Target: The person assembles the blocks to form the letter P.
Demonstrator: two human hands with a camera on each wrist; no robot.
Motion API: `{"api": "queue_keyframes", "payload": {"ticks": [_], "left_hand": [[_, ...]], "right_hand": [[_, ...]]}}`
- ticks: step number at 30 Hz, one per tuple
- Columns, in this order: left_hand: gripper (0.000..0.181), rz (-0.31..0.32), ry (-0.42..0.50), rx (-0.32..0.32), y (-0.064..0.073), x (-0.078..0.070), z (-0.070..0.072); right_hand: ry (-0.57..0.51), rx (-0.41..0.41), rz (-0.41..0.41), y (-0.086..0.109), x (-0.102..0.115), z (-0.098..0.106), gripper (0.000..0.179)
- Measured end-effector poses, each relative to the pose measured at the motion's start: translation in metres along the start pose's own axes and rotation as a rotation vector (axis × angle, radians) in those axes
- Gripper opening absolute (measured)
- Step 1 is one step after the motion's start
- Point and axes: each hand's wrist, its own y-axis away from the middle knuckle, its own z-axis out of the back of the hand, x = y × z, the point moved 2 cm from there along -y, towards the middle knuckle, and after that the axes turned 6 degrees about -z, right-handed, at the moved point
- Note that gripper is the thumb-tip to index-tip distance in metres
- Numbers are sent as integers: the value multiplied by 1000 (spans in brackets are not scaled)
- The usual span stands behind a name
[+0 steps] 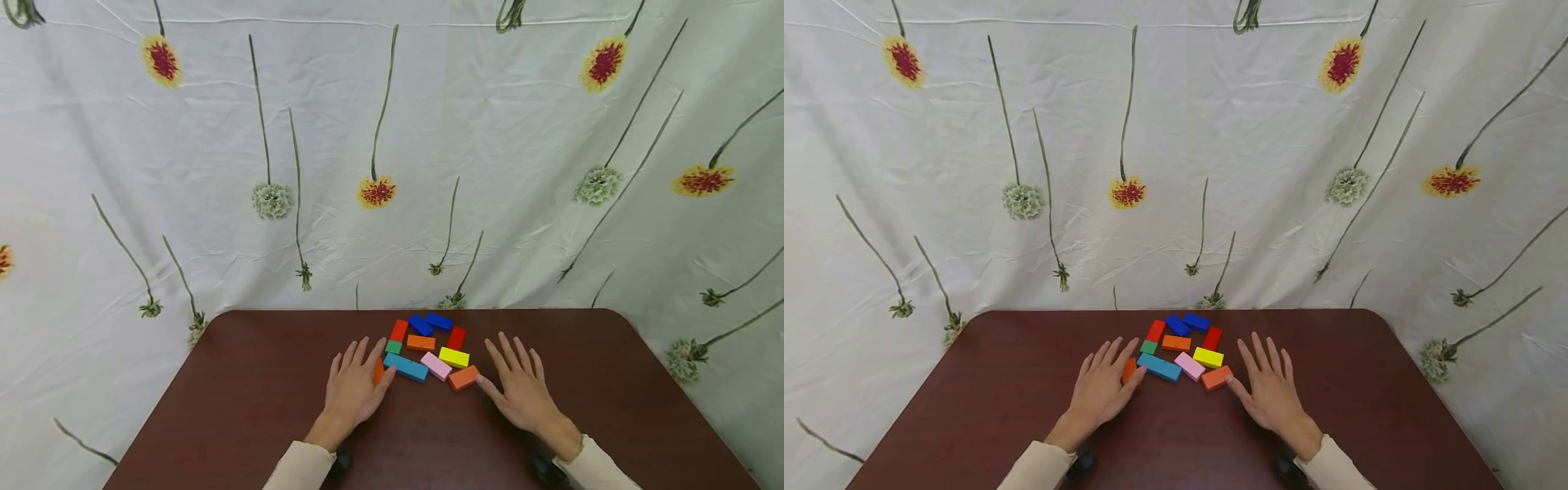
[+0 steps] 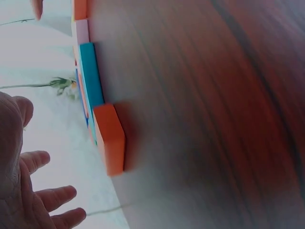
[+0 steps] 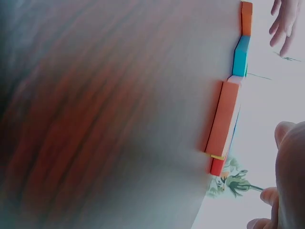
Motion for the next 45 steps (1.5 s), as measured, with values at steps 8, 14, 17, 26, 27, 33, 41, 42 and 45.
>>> {"api": "queue_keyframes", "payload": {"ticks": [8, 14, 17, 26, 27, 33, 41, 42, 45], "left_hand": [[66, -9, 34, -16, -9, -17, -8], [66, -7, 38, -4, -10, -20, -18], [68, 3, 56, -3, -9, -19, -20], [78, 55, 161, 26, -3, -7, -21], [79, 55, 167, 31, -3, -6, -21], [82, 57, 222, 44, -4, 0, -19], [77, 54, 333, 49, -5, 7, -13], [76, 49, 341, 47, -5, 7, -12], [73, 42, 362, 44, -5, 8, -10]], "right_hand": [[-25, -5, -2, 0, 9, -7, 75], [-37, 16, -25, 1, 15, -13, 76], [-57, 39, -44, 1, 19, -15, 77], [-71, 69, -113, 2, 26, -17, 79], [-76, 72, -120, 2, 26, -17, 79], [-157, 102, -134, 2, 31, -20, 78], [-128, 96, -178, -2, 36, -19, 72], [-119, 92, -181, -3, 36, -19, 71], [-92, 84, -183, -5, 39, -16, 69]]}}
